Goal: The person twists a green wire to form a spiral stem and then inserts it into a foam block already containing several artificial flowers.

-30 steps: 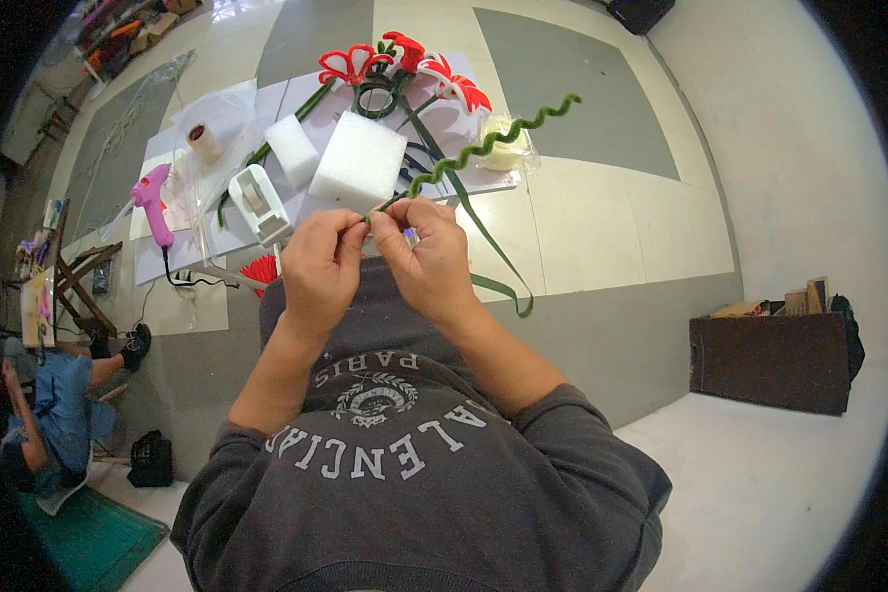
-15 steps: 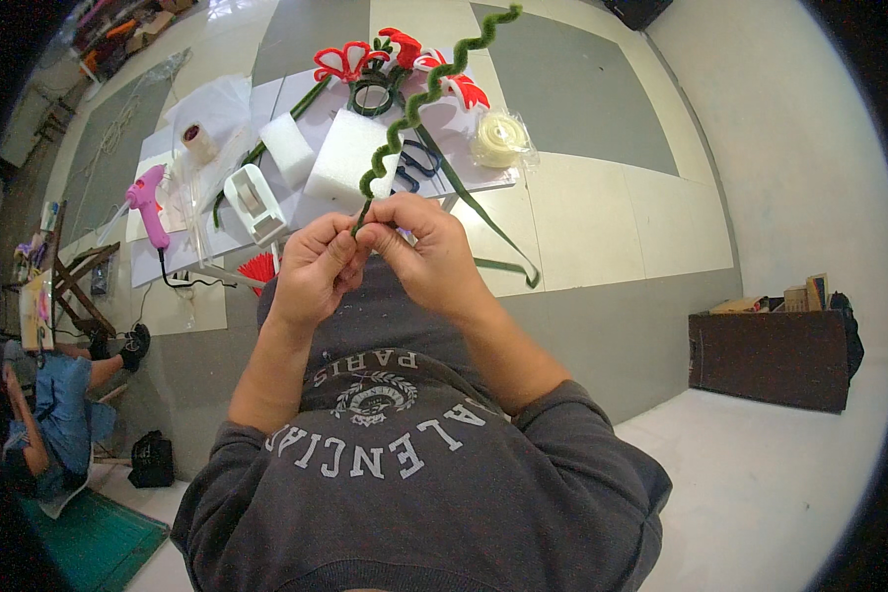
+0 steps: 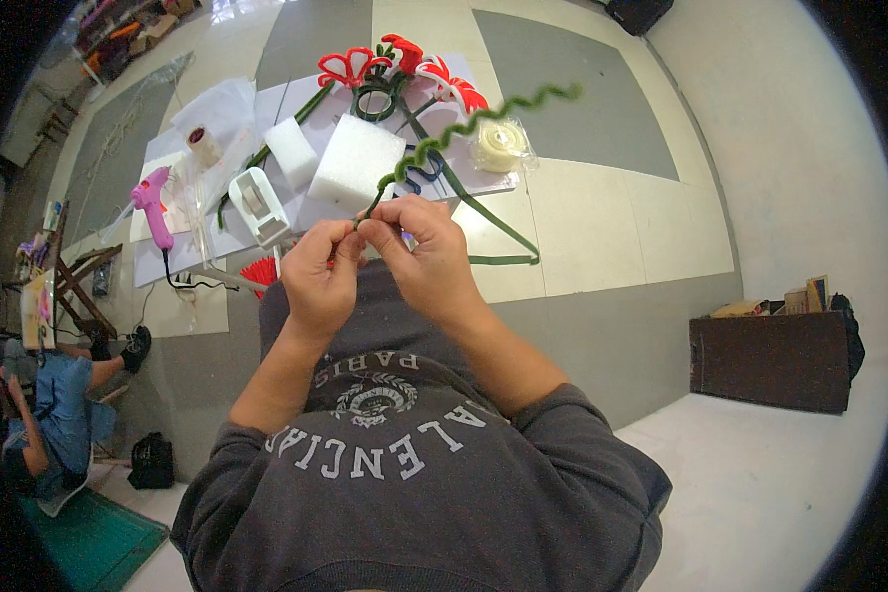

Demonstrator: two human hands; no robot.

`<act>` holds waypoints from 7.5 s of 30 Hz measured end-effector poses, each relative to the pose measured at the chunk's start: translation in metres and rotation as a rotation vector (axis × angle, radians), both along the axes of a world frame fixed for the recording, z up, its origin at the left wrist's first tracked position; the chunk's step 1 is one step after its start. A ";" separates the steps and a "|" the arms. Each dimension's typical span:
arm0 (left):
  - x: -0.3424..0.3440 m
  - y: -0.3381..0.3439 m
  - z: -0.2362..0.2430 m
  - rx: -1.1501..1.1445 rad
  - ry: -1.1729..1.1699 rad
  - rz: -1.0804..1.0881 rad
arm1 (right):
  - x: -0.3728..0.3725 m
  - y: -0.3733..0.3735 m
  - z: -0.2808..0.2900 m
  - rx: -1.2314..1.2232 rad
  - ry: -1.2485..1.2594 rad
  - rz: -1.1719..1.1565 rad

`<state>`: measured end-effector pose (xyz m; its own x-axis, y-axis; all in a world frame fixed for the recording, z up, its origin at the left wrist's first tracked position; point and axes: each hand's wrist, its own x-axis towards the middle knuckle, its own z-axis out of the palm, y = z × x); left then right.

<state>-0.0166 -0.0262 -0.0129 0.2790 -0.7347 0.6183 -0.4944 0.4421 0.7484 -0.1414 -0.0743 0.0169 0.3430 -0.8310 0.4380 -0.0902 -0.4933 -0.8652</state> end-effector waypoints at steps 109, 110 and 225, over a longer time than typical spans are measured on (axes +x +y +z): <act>0.021 0.001 0.030 0.389 0.410 -0.412 | -0.020 -0.017 0.011 0.532 0.179 0.539; 0.020 0.000 0.030 0.398 0.434 -0.416 | -0.020 -0.019 0.007 0.576 0.153 0.580; -0.019 0.020 0.010 0.095 0.531 -0.197 | -0.002 -0.005 -0.005 0.476 -0.344 0.397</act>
<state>-0.0360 -0.0062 -0.0029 0.3853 -0.8500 0.3593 0.0453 0.4063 0.9126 -0.1438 -0.0794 0.0124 0.5669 -0.8000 0.1964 0.3352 0.0062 -0.9421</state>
